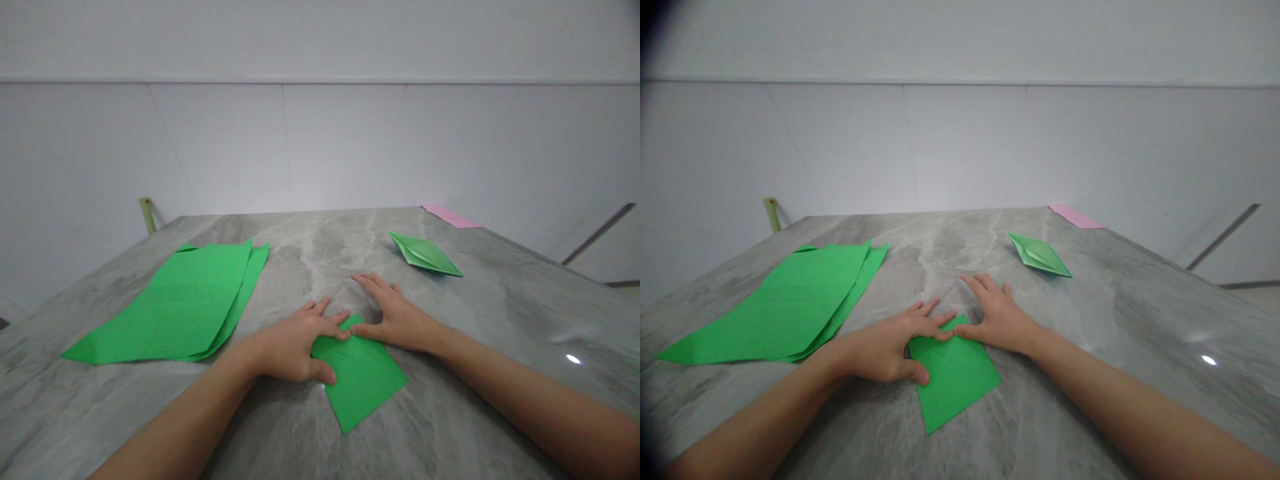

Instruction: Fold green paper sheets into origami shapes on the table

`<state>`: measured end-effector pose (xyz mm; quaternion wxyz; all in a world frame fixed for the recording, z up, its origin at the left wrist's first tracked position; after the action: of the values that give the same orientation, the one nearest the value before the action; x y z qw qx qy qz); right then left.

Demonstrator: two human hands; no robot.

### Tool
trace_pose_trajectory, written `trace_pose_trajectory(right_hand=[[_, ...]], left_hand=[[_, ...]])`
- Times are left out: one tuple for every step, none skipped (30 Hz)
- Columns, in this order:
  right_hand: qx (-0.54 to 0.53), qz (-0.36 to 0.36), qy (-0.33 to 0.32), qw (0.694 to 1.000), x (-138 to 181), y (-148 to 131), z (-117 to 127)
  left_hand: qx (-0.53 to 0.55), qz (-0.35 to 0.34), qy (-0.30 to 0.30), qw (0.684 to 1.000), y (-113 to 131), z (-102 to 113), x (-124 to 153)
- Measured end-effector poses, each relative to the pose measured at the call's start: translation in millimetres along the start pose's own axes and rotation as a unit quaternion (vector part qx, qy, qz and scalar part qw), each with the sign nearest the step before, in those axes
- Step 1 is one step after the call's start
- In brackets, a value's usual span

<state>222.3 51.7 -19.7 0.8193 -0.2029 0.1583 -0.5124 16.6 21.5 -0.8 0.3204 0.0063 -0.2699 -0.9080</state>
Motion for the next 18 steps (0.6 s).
trace_pose_trajectory(right_hand=[[0.001,-0.001,-0.012,1.000,0.3,-0.5,0.0],[0.000,0.002,-0.020,1.000,0.6,-1.2,0.3],[-0.001,0.008,-0.025,1.000,1.0,-2.0,0.9],[-0.002,0.013,-0.027,1.000,1.4,-2.8,1.5],[-0.002,0.015,-0.028,0.999,1.9,-3.4,1.9],[-0.001,0.015,-0.029,0.999,2.4,-3.7,2.2],[0.001,0.013,-0.031,0.999,2.8,-3.8,2.1],[0.003,0.011,-0.033,0.999,3.2,-3.7,1.8],[0.006,0.009,-0.034,0.999,3.5,-3.5,1.4],[0.008,0.010,-0.035,0.999,3.7,-3.3,0.9],[0.009,0.012,-0.035,0.999,3.9,-3.2,0.4],[0.008,0.015,-0.035,0.999,4.0,-3.1,0.0],[0.008,0.018,-0.035,0.999,4.1,-3.2,-0.5],[0.007,0.021,-0.035,0.999,4.3,-3.4,-0.9],[0.008,0.022,-0.037,0.999,4.4,-3.8,-1.4],[0.010,0.023,-0.039,0.999,4.7,-4.4,-1.9],[0.013,0.025,-0.042,0.999,5.0,-5.2,-2.3],[0.016,0.026,-0.045,0.999,5.3,-6.2,-2.8]], left_hand=[[-0.003,-0.002,0.000,1.000,-0.4,-0.3,-0.3],[-0.005,-0.005,0.001,1.000,-0.9,-0.7,-0.6],[-0.006,-0.010,0.003,1.000,-1.4,-1.0,-0.9],[-0.007,-0.016,0.005,1.000,-1.8,-1.3,-1.2],[-0.007,-0.020,0.006,1.000,-2.1,-1.4,-1.4],[-0.008,-0.024,0.006,1.000,-2.3,-1.4,-1.7],[-0.010,-0.025,0.004,1.000,-2.4,-1.3,-1.8],[-0.012,-0.025,0.001,1.000,-2.2,-1.2,-1.9],[-0.013,-0.024,-0.002,1.000,-1.8,-0.8,-2.0],[-0.014,-0.024,-0.003,1.000,-1.3,-0.4,-1.9],[-0.013,-0.024,-0.004,1.000,-0.6,0.1,-1.9],[-0.011,-0.025,-0.004,1.000,0.1,0.7,-1.8],[-0.009,-0.025,-0.003,1.000,0.8,1.2,-1.7],[-0.007,-0.025,-0.004,1.000,1.4,1.6,-1.7],[-0.007,-0.023,-0.005,1.000,1.9,1.9,-1.6],[-0.007,-0.021,-0.007,1.000,2.2,2.2,-1.6],[-0.009,-0.018,-0.010,1.000,2.4,2.3,-1.5],[-0.012,-0.016,-0.013,1.000,2.5,2.4,-1.5]])
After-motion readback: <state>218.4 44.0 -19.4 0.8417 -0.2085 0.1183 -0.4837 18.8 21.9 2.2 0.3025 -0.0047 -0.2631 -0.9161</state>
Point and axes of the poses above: each hand's wrist, its own x-axis away from the middle knuckle, its own z-axis out of the back of the hand, y = z × x, the point moved 3 cm from there along -x, towards the middle knuckle, and after that the axes turned 3 degrees about -x, right-handed, at the moved point
